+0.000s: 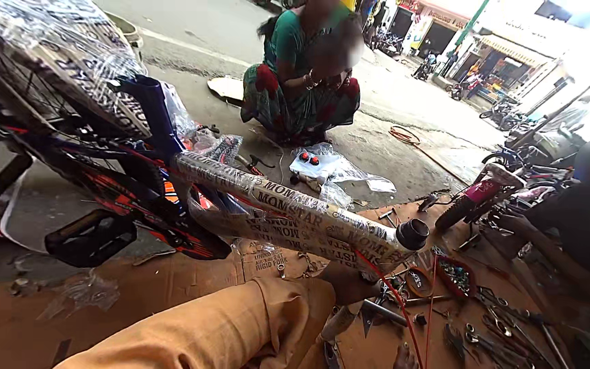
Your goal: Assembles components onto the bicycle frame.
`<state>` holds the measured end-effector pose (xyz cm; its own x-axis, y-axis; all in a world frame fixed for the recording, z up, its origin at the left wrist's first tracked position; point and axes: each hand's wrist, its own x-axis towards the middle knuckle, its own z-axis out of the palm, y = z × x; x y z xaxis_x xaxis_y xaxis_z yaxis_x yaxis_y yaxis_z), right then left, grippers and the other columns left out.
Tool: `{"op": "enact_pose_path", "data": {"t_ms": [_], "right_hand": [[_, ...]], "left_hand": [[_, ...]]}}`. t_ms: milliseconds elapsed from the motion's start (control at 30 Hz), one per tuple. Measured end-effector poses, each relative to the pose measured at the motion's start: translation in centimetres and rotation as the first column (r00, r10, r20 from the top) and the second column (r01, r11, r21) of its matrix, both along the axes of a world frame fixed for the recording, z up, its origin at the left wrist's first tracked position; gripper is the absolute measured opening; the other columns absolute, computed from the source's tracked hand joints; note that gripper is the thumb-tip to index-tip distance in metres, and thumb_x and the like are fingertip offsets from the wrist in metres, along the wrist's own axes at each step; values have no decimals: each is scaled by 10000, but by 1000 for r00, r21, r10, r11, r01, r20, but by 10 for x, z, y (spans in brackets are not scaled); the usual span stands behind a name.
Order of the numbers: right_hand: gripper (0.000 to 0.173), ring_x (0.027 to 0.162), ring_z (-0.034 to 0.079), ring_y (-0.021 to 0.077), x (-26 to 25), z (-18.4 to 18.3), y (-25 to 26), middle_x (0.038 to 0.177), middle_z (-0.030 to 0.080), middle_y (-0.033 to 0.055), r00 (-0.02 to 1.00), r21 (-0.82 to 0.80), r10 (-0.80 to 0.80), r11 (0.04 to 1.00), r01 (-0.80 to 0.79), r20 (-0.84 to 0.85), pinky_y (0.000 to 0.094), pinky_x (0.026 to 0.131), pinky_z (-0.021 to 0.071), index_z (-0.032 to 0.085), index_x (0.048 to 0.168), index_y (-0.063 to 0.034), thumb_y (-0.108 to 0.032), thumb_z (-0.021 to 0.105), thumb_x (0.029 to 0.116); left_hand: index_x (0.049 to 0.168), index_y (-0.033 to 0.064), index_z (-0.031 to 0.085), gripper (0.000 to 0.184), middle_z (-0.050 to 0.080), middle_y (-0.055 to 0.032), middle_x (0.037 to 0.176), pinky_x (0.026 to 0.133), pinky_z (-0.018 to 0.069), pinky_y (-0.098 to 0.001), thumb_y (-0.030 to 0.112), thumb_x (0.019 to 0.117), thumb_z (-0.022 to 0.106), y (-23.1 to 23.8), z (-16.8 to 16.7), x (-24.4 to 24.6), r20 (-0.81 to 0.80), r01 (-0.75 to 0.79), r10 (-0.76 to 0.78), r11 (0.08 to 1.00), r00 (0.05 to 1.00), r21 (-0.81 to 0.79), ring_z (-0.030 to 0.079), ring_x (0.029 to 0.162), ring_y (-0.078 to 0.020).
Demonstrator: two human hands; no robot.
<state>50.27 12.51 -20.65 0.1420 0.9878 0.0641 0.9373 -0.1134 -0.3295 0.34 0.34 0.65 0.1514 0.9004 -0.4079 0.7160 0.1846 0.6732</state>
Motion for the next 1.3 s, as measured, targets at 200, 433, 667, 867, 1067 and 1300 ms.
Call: {"op": "enact_pose_path", "data": {"t_ms": [200, 433, 667, 867, 1067, 1300], "right_hand": [[419, 1198, 648, 213, -199, 179, -8, 1290, 671, 126, 761, 268, 578, 814, -516, -293, 423, 1012, 547, 665, 1303, -54, -344, 538, 1028], [634, 1114, 634, 172, -342, 306, -73, 1207, 653, 48, 535, 619, 826, 516, -592, -177, 395, 932, 567, 578, 1405, -111, -533, 649, 938], [637, 804, 636, 122, -362, 318, -95, 963, 672, 17, 670, 657, 737, 548, -517, -87, 344, 711, 559, 586, 1367, -100, -470, 760, 878], [632, 828, 688, 128, -354, 331, -103, 997, 721, 9, 677, 596, 730, 586, -548, -95, 362, 712, 596, 541, 1430, -128, -385, 767, 899], [546, 1081, 701, 150, -343, 338, -104, 1216, 718, 16, 560, 490, 788, 605, -627, -256, 383, 920, 606, 480, 1485, -127, -166, 665, 973], [761, 623, 577, 171, -358, 339, -108, 819, 671, 18, 763, 555, 642, 662, -503, -74, 408, 562, 505, 498, 1471, -133, -486, 791, 864]], "left_hand": [[1272, 6, 647, 651, 647, -249, 1285, 1064, 423, -600, 582, 1050, 443, -5, 8, 1, -10, 10, -10, 1000, 1000, -4, 591, 1267, -391], [1240, 46, 661, 603, 686, -220, 1206, 995, 472, -627, 569, 1049, 429, -2, -5, 1, -38, 33, -29, 993, 999, 111, 638, 1197, -382], [1291, 43, 649, 581, 656, -217, 1285, 1045, 432, -600, 534, 1059, 444, -9, 3, -4, 24, 32, -36, 990, 999, 136, 603, 1247, -368], [1268, 57, 654, 498, 656, -195, 1274, 1040, 444, -561, 477, 1060, 483, -10, 8, 0, 35, 28, -35, 983, 999, 183, 605, 1237, -329], [1264, -20, 651, 599, 669, -263, 1241, 1008, 484, -563, 498, 1078, 414, -27, 27, -4, 1, 75, -78, 965, 997, 252, 638, 1195, -393], [1294, 19, 636, 582, 644, -224, 1302, 1058, 428, -586, 524, 1060, 463, -11, 8, 0, 6, 15, -16, 990, 1000, 138, 592, 1265, -365]]}}
